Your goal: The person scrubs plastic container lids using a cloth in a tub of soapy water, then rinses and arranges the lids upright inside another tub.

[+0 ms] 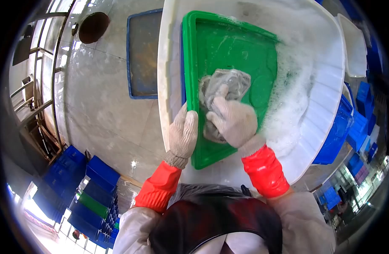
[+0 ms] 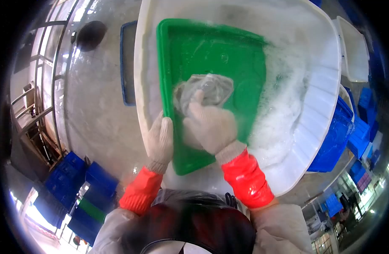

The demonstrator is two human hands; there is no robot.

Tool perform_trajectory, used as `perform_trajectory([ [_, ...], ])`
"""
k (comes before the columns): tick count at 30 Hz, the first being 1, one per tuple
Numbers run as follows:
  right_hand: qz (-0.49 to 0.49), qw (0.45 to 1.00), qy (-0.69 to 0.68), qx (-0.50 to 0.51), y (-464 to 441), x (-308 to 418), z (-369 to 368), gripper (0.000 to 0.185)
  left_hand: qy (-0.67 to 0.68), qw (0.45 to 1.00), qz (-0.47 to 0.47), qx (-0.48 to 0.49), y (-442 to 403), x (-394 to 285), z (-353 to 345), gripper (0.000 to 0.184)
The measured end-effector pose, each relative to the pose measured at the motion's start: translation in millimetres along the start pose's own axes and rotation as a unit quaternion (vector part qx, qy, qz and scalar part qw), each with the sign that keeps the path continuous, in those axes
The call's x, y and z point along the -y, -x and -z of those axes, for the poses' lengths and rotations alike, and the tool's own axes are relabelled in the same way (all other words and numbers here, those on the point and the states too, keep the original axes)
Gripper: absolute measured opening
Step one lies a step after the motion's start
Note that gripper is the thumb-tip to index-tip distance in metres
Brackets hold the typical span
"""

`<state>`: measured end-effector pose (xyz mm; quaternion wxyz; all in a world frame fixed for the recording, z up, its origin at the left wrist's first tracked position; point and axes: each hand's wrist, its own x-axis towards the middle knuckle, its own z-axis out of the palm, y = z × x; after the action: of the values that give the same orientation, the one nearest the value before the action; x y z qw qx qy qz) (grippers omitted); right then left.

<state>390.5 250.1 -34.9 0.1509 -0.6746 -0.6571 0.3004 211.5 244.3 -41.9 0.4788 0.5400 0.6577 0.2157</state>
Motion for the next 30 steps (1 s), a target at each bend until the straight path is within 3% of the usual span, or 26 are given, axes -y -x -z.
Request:
perform_trajectory([
  [2,0.041,0.999,-0.016,-0.029,-34,-2,4,0.041,0.026,0.999,0.020,0.020,-2,-3,3,0.045],
  [4,0.134,0.974,0.111,-0.143,-84,-22,-1,0.045,0.049,0.997,0.037,0.043,-3,-10,0,0.045],
  [5,0.160,0.958,0.153,-0.181,-108,-33,0,0.046,0.123,0.988,0.064,0.071,-3,-14,1,0.047],
  [7,0.098,0.990,-0.002,-0.099,-139,-48,24,0.044,0.186,0.973,0.089,0.101,-5,-18,7,0.050],
  [9,0.079,0.982,0.022,-0.168,-118,-104,10,0.043,0.244,0.956,0.110,0.117,-4,-13,1,0.056],
  [11,-0.168,0.983,-0.069,-0.016,-103,-156,37,0.046,0.283,0.943,0.133,0.112,-1,-8,-2,0.057],
  [13,-0.266,0.961,0.071,-0.011,-95,-233,42,0.051,0.262,0.945,0.154,0.125,-1,-13,-1,0.058],
  [15,-0.371,0.922,0.101,0.046,-109,-273,50,0.052,0.241,0.954,0.128,0.128,-1,-15,-2,0.056],
  [16,-0.301,0.942,0.137,0.049,-121,-318,36,0.052,0.214,0.963,0.094,0.136,-3,-16,-2,0.055],
  [17,-0.299,0.944,0.133,0.052,-122,-296,36,0.052,0.210,0.964,0.096,0.132,-4,-17,-3,0.055],
  [20,-0.160,0.983,0.088,-0.007,-120,-155,49,0.048,0.143,0.988,-0.038,0.036,-9,-15,-12,0.042],
  [23,-0.156,0.986,0.012,0.064,-123,-55,42,0.035,0.103,0.994,0.010,0.037,-10,4,-9,0.045],
  [25,0.085,0.995,0.054,-0.018,-115,-48,-3,0.022,0.047,0.998,-0.011,0.030,-18,20,-10,0.049],
  [27,0.139,0.985,-0.022,-0.105,-73,-21,-30,0.014,-0.001,0.999,-0.031,0.028,-26,23,-9,0.051],
  [30,0.049,0.998,-0.048,0.015,9,2,-37,0.021,0.029,0.998,0.044,0.030,-32,12,-10,0.054],
])
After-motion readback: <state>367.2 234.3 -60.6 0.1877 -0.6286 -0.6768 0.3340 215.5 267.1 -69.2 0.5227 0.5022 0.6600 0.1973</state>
